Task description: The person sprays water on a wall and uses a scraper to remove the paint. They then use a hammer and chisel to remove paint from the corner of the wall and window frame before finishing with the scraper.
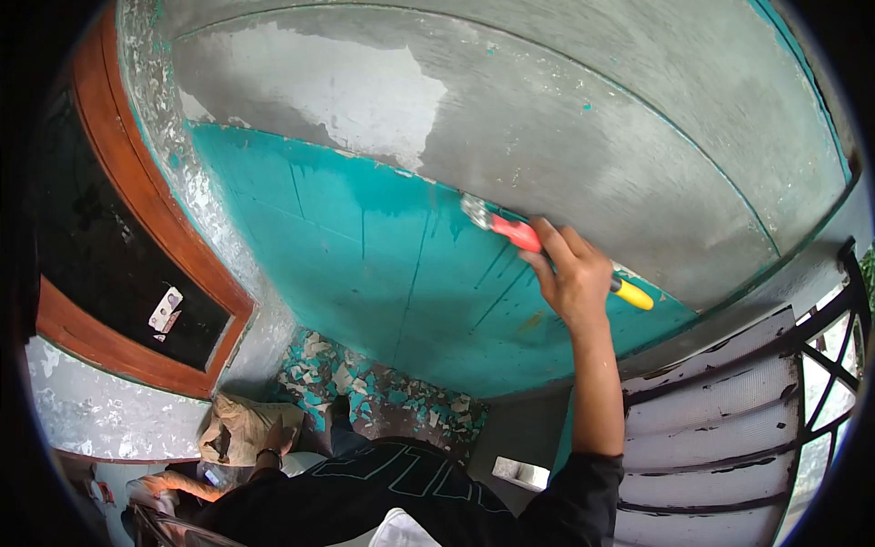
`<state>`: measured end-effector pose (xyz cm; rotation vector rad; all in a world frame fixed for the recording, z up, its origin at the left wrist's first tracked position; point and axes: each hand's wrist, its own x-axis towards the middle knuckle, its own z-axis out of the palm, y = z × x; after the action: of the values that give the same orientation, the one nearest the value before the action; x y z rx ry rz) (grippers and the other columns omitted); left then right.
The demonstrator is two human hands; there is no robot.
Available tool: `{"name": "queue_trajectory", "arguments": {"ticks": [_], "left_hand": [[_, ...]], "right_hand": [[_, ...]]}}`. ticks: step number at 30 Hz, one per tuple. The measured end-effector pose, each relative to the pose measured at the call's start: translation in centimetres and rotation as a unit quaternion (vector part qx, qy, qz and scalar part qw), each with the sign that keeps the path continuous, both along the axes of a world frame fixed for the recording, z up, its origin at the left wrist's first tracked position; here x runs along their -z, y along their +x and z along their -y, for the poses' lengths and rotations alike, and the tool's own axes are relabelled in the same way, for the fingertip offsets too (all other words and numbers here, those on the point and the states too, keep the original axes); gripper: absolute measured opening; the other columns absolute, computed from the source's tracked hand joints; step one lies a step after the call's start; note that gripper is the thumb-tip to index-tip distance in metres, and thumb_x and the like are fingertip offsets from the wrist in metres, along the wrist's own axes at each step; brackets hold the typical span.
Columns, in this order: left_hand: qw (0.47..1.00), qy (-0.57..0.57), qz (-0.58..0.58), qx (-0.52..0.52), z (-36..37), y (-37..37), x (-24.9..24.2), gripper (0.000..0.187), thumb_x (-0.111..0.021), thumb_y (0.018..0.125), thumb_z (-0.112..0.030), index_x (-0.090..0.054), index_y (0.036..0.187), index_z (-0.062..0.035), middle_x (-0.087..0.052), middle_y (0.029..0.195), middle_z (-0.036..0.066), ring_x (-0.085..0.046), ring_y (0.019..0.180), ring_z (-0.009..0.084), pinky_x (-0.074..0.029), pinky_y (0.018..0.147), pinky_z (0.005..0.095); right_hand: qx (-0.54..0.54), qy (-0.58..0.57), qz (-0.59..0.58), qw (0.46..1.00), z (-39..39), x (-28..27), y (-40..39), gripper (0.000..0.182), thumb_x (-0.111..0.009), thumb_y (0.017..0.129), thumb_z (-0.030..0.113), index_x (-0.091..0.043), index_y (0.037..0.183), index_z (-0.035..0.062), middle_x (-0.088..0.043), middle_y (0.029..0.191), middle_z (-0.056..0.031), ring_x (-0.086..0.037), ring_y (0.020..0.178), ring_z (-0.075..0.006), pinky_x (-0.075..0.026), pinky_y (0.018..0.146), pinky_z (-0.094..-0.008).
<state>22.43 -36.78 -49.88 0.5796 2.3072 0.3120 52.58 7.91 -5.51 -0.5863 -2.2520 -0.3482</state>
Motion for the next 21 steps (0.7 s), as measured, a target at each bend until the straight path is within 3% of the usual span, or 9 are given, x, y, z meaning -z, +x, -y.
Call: {"name": "queue_trajectory", "arguments": {"ticks": [2,6,8,10,12,13,19,21], "left_hand": [[0.999,0.007,0.018,-0.04,-0.3,0.1,-1.4,0.075,-0.055,0.086,-0.035,-0.021,0.146,-0.0058,-0.054,0.123,0.027,-0.052,0.114,0.0407,-0.042,0.094,0.0475],[0.995,0.003,-0.049,-0.09,6.0,0.7,2.9,0.076,-0.056,0.086,-0.036,-0.021,0.146,-0.0054,-0.054,0.125,0.025,-0.052,0.114,0.0412,-0.042,0.096,0.0472],[0.994,0.017,-0.056,-0.095,8.3,2.2,1.8,0.076,-0.056,0.087,-0.037,-0.021,0.146,-0.0057,-0.054,0.125,0.025,-0.052,0.114,0.0413,-0.041,0.096,0.0469],[0.986,-0.136,0.018,-0.092,8.4,3.7,-1.5,0.078,-0.056,0.087,-0.04,-0.02,0.146,-0.0042,-0.055,0.124,0.026,-0.053,0.113,0.0412,-0.041,0.097,0.0461],[0.985,-0.136,0.05,-0.088,9.7,4.3,2.5,0.079,-0.056,0.088,-0.042,-0.02,0.146,-0.0036,-0.055,0.124,0.026,-0.053,0.113,0.041,-0.041,0.097,0.046],[0.984,-0.138,0.077,-0.081,10.2,4.4,4.0,0.079,-0.055,0.088,-0.044,-0.02,0.146,-0.003,-0.054,0.124,0.027,-0.053,0.114,0.0408,-0.042,0.097,0.0459],[0.999,0.015,0.022,-0.032,6.2,4.3,5.7,0.077,-0.055,0.089,-0.041,-0.021,0.146,-0.0021,-0.051,0.126,0.029,-0.05,0.117,0.0411,-0.041,0.098,0.0457],[0.998,0.003,0.033,-0.044,3.9,4.2,3.5,0.076,-0.056,0.089,-0.04,-0.021,0.146,-0.0027,-0.05,0.128,0.029,-0.05,0.118,0.041,-0.041,0.098,0.0457]], "right_hand": [[0.002,-0.014,-0.004,1.0,0.3,-0.4,-0.6,0.038,-0.075,0.074,0.021,-0.064,0.107,0.0082,-0.056,0.073,-0.0076,-0.054,0.059,-0.0268,-0.044,0.054,-0.0346],[0.025,-0.059,-0.016,0.998,1.7,-0.3,1.2,0.037,-0.074,0.076,0.018,-0.062,0.109,0.0061,-0.06,0.078,-0.0095,-0.057,0.061,-0.0268,-0.045,0.055,-0.0334],[0.045,-0.072,-0.032,0.996,1.8,0.3,1.6,0.038,-0.074,0.077,0.018,-0.061,0.11,0.0051,-0.061,0.082,-0.0113,-0.059,0.064,-0.0275,-0.047,0.057,-0.033],[0.04,-0.084,-0.031,0.995,1.9,-0.1,1.3,0.038,-0.073,0.078,0.017,-0.06,0.112,0.0047,-0.063,0.086,-0.0132,-0.061,0.067,-0.0302,-0.048,0.06,-0.0338],[0.006,-0.093,0.0,0.996,1.3,-0.5,1.6,0.038,-0.073,0.078,0.017,-0.059,0.112,0.0048,-0.064,0.089,-0.0152,-0.062,0.07,-0.0325,-0.048,0.062,-0.0358],[0.011,-0.151,0.049,0.987,1.8,-1.0,1.6,0.037,-0.072,0.079,0.016,-0.059,0.111,0.0052,-0.065,0.089,-0.0161,-0.064,0.074,-0.034,-0.049,0.064,-0.0372],[-0.006,-0.15,0.07,0.986,1.4,-1.6,-0.6,0.038,-0.071,0.08,0.017,-0.057,0.114,0.0063,-0.065,0.085,-0.0174,-0.062,0.072,-0.0372,-0.049,0.063,-0.0398],[-0.008,-0.178,0.061,0.982,1.4,-1.7,-2.9,0.039,-0.069,0.082,0.022,-0.056,0.116,0.0077,-0.064,0.084,-0.0186,-0.061,0.071,-0.0388,-0.048,0.061,-0.0421]]}}
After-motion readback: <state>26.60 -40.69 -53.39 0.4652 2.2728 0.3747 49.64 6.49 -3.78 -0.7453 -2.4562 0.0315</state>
